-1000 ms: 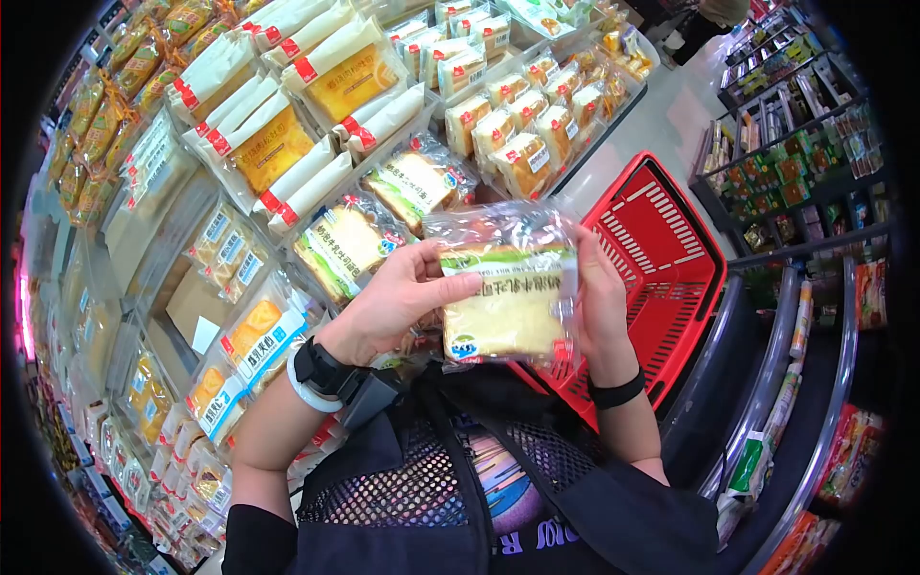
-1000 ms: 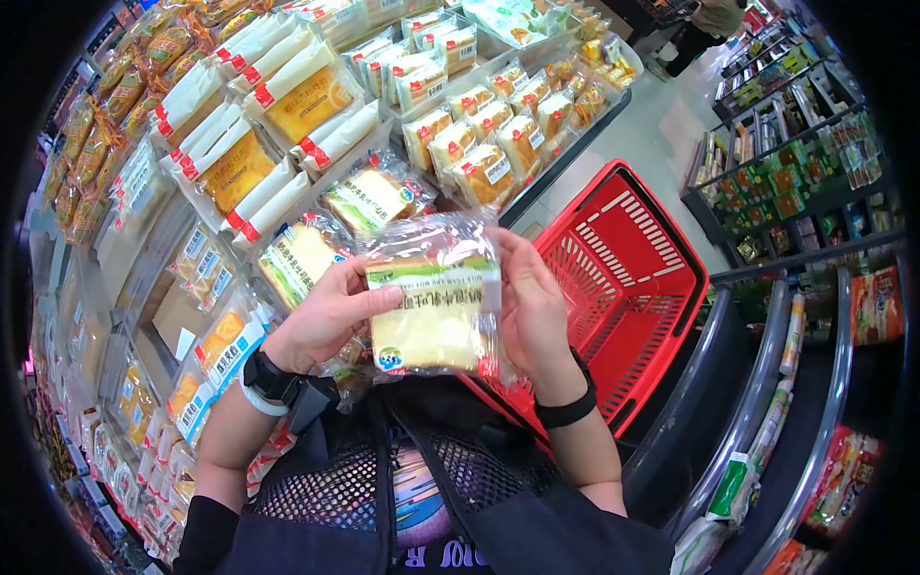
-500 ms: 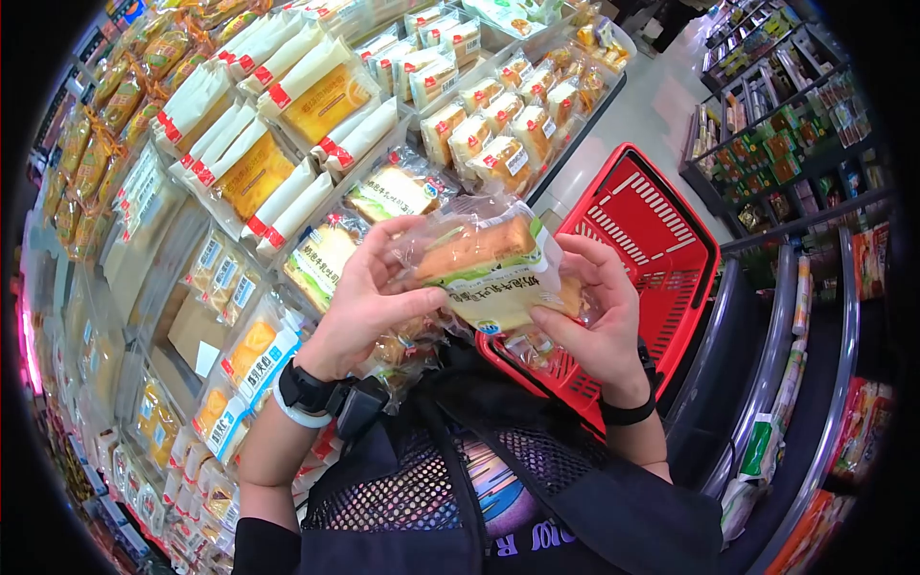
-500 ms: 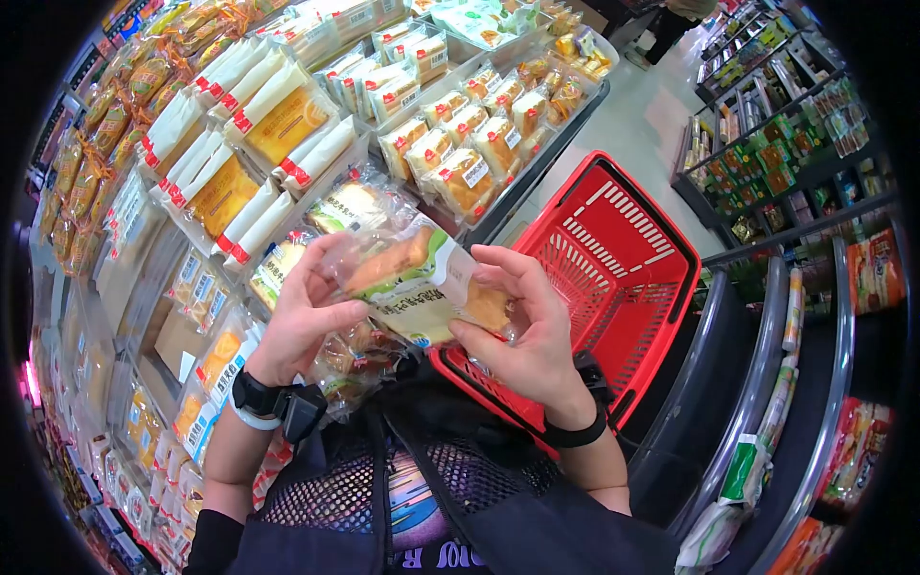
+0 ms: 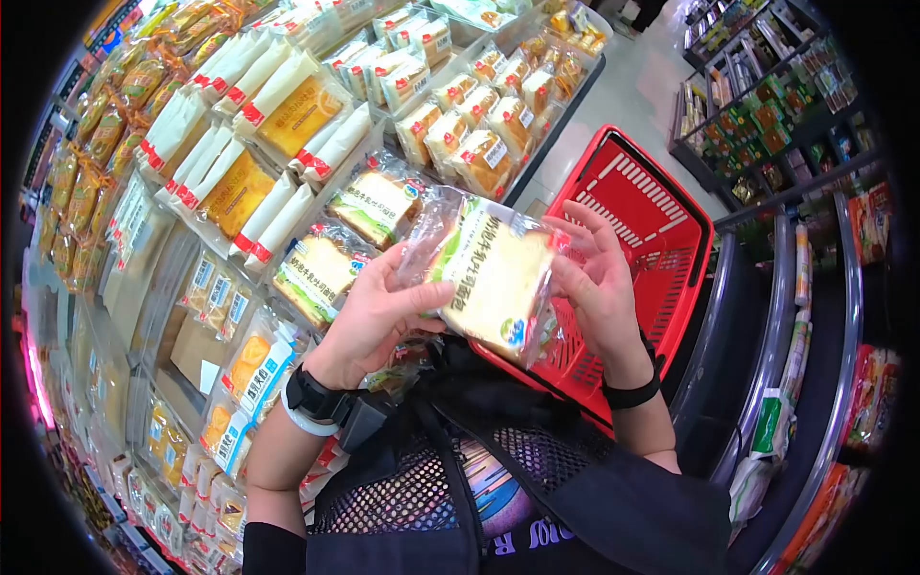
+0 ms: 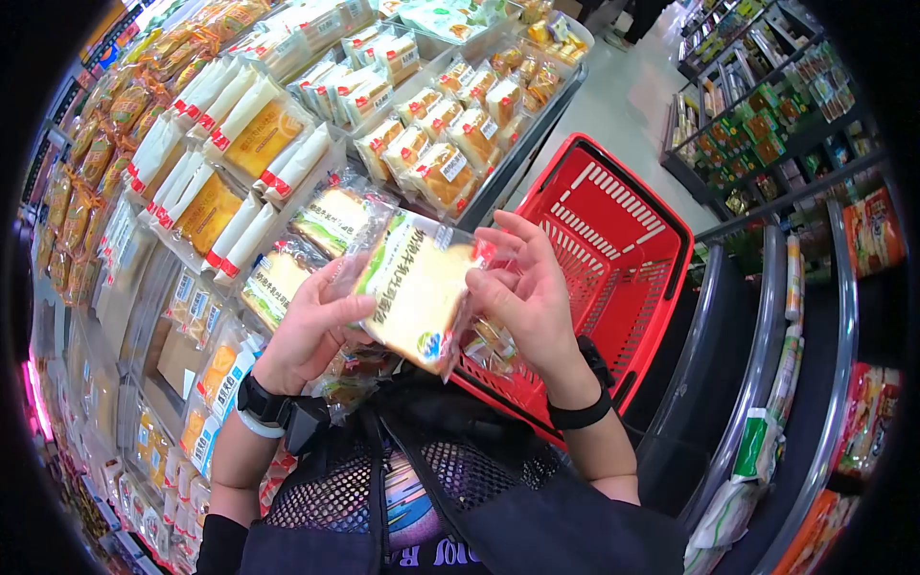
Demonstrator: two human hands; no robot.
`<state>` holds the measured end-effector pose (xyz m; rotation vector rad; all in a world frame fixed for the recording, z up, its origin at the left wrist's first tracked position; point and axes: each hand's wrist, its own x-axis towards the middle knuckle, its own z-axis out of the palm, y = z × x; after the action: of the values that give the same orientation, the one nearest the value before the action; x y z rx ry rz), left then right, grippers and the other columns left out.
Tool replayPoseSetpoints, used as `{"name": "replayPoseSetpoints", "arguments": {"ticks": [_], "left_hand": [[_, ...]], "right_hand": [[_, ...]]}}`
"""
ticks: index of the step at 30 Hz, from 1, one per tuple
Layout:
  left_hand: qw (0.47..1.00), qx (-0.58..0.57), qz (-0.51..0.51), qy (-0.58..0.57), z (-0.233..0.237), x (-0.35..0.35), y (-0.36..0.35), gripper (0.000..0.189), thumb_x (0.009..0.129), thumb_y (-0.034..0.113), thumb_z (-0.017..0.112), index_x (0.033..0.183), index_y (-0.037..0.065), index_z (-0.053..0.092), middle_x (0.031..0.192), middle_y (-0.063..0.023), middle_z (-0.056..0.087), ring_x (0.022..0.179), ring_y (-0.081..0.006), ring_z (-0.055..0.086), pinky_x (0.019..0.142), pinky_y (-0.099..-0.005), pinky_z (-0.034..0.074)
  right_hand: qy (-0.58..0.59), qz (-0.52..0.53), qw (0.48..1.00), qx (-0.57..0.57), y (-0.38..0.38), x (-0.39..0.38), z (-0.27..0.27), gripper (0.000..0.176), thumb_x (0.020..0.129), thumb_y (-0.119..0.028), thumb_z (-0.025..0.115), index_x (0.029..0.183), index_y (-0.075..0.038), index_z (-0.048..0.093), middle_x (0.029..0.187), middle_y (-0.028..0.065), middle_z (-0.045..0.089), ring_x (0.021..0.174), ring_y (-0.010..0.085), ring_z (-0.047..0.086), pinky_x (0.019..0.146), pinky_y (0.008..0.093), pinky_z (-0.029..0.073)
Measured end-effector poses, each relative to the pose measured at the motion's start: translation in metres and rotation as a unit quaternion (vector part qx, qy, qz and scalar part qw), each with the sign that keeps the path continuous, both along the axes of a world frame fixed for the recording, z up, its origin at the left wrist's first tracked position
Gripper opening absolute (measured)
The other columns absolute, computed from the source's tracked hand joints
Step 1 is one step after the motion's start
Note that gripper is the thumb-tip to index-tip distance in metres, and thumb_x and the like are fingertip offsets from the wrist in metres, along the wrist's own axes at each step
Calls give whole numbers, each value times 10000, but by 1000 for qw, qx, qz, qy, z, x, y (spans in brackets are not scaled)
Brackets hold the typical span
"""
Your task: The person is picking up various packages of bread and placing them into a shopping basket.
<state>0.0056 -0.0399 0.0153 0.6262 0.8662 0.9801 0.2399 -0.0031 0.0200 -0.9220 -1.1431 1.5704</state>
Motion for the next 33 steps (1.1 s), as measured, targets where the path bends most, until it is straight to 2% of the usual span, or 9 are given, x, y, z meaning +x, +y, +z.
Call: {"name": "replayPoseSetpoints", "arguments": {"ticks": [3,8,11,18,20,23,25,28,33], "left_hand": [[999,-29,22,18,0,4,1,605,794,67,713,1303,10,392,1161,-89,586,972,-158,621,661,-268,548],[999,-45,11,7,-5,6,2,483,880,162,626,1281,5,407,1129,-83,605,939,-154,639,668,-276,573],[996,-86,5,-36,-3,5,3,397,927,212,553,1252,14,440,1121,-82,605,932,-149,643,681,-281,585],[995,-100,5,2,-1,12,1,356,943,218,520,1237,30,453,1148,-92,591,969,-155,632,694,-282,586],[999,-47,15,6,4,15,3,396,934,160,530,1282,23,400,1178,-107,573,996,-176,624,708,-296,585],[999,3,38,36,10,23,3,464,915,78,543,1326,15,337,1194,-121,560,1012,-195,619,710,-311,586],[999,-9,11,39,10,25,5,549,879,-8,563,1358,11,295,1219,-135,543,1061,-207,592,806,-327,556],[997,54,-4,58,6,29,5,659,824,-64,611,1383,11,270,1250,-138,520,1144,-214,530,963,-336,444],[996,35,-20,78,3,29,10,639,804,-60,638,1354,5,321,1232,-135,531,1127,-205,538,940,-330,461]], "right_hand": [[-15,2,1000,3,-2,3,-5,592,836,-53,651,1338,-34,339,1309,165,380,934,154,604,775,274,518],[-25,11,999,-42,-2,6,-9,524,873,-109,632,1317,-18,369,1127,110,525,865,117,601,720,243,516],[-67,40,991,-107,1,12,-17,391,928,-119,542,1281,-13,412,1147,106,551,999,149,583,803,290,523],[-28,1,990,-139,4,10,-24,409,935,-146,541,1285,-6,385,1123,104,554,987,153,586,792,294,529],[-8,-21,993,-115,5,10,-21,573,882,-209,641,1317,-2,331,1086,108,531,942,149,568,730,289,523],[-5,-18,991,-133,8,10,-14,502,910,-153,586,1320,-18,331,1158,116,533,1009,176,583,819,306,522],[5,-7,988,-153,11,15,-15,501,893,-123,607,1312,-18,353,1151,119,545,1020,173,578,843,309,512],[0,23,998,-64,10,18,-16,506,846,-44,645,1289,-18,403,1099,102,595,1013,165,583,868,310,502],[-22,24,999,-29,12,30,-16,507,807,-56,694,1246,-4,446,1058,104,613,941,140,601,814,290,508]]}}
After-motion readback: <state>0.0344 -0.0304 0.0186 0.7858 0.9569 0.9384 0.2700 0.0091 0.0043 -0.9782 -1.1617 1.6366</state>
